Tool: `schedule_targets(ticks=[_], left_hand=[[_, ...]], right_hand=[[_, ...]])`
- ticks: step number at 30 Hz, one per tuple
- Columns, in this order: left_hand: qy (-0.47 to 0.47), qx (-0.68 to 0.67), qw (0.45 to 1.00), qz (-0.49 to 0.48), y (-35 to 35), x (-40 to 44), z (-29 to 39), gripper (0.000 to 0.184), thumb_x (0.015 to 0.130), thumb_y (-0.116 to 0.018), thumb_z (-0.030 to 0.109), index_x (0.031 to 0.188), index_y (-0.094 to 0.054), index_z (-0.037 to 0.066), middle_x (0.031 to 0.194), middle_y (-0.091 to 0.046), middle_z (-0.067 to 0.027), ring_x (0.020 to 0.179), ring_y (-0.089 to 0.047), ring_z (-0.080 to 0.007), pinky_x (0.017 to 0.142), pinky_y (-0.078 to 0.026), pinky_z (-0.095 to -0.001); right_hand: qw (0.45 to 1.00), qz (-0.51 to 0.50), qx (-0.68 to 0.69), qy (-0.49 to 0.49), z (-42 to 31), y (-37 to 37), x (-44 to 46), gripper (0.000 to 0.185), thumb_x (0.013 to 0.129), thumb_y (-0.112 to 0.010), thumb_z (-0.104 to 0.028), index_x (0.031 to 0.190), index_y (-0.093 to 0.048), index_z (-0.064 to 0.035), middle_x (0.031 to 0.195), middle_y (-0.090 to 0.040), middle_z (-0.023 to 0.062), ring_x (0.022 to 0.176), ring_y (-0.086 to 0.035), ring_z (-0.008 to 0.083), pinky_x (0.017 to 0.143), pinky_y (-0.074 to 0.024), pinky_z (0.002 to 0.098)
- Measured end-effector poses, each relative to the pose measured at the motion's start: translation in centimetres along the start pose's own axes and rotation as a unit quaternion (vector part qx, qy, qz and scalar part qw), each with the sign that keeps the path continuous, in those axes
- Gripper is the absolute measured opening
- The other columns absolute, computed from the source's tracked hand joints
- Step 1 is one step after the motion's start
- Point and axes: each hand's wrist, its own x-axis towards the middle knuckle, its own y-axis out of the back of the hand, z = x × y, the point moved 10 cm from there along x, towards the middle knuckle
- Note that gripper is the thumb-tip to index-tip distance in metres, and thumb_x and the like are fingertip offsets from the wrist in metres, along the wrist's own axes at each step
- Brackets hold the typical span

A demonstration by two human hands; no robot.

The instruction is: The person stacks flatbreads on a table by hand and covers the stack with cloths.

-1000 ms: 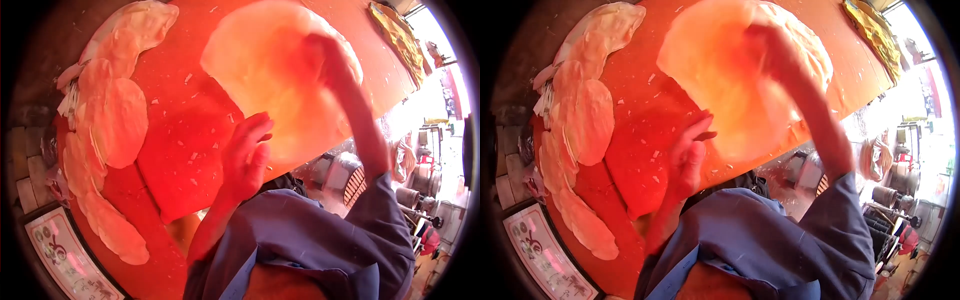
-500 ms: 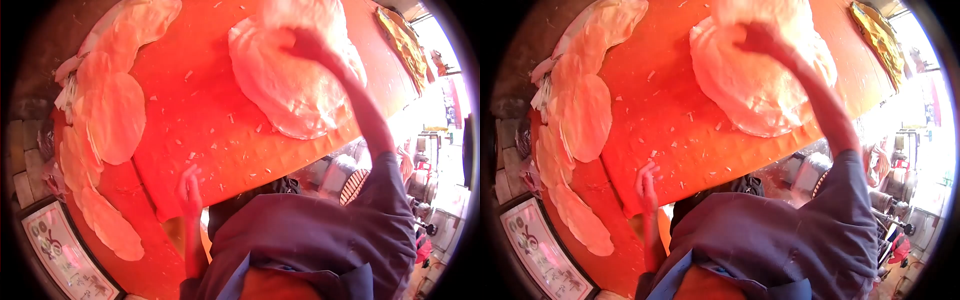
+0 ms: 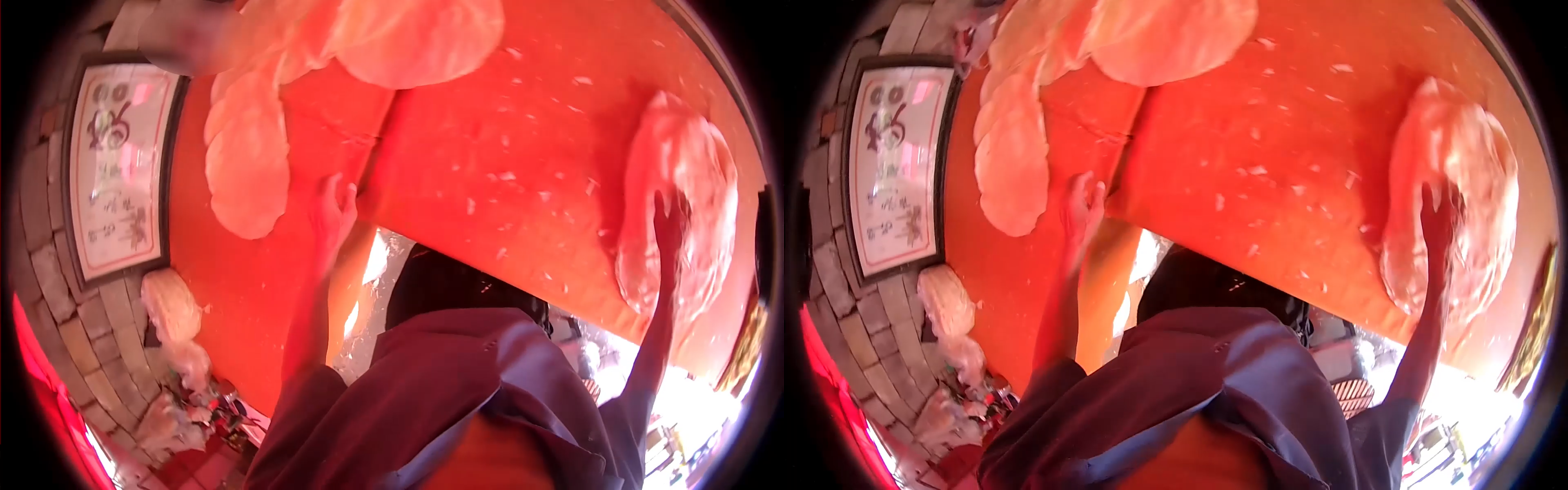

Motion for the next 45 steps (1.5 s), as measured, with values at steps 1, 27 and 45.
schedule_targets(ticks=[1, 27, 45], left_hand=[[0.023, 0.003, 1.000, 0.013, 1.6, 0.4, -3.4, 0.040, 0.092, -0.064, 0.023, 0.124, -0.059, 0.000, 0.117, -0.061, -0.0206, 0.107, -0.061, -0.0319, 0.090, -0.049, -0.0381], [0.087, 0.052, 0.995, 0.019, 7.8, 17.5, -15.2, 0.048, 0.077, -0.060, 0.010, 0.124, -0.055, 0.001, 0.115, -0.062, -0.0260, 0.102, -0.063, -0.0397, 0.087, -0.051, -0.0418], [0.017, -0.143, 0.987, -0.070, 9.6, 6.2, -6.7, 0.048, 0.093, -0.057, 0.008, 0.135, -0.044, -0.010, 0.113, -0.064, -0.0192, 0.096, -0.065, -0.0225, 0.082, -0.051, -0.0326]], right_hand=[[0.997, 0.009, 0.067, 0.022, -4.7, 1.4, 0.2, 0.047, 0.096, -0.056, -0.035, 0.129, -0.057, -0.0004, 0.124, -0.059, 0.0234, 0.114, -0.055, 0.0410, 0.099, -0.0424, 0.0471], [0.768, 0.008, 0.575, -0.282, -30.2, -10.9, 19.0, 0.054, 0.071, -0.083, -0.027, 0.105, -0.061, 0.0082, 0.068, -0.063, 0.0113, 0.057, -0.060, 0.0176, 0.055, -0.0478, 0.0312], [0.791, 0.078, 0.596, -0.112, -17.7, 6.9, 16.8, 0.027, 0.080, -0.076, -0.027, 0.086, -0.068, -0.0022, 0.080, -0.066, 0.0012, 0.073, -0.064, 0.0145, 0.070, -0.0537, 0.0316]])
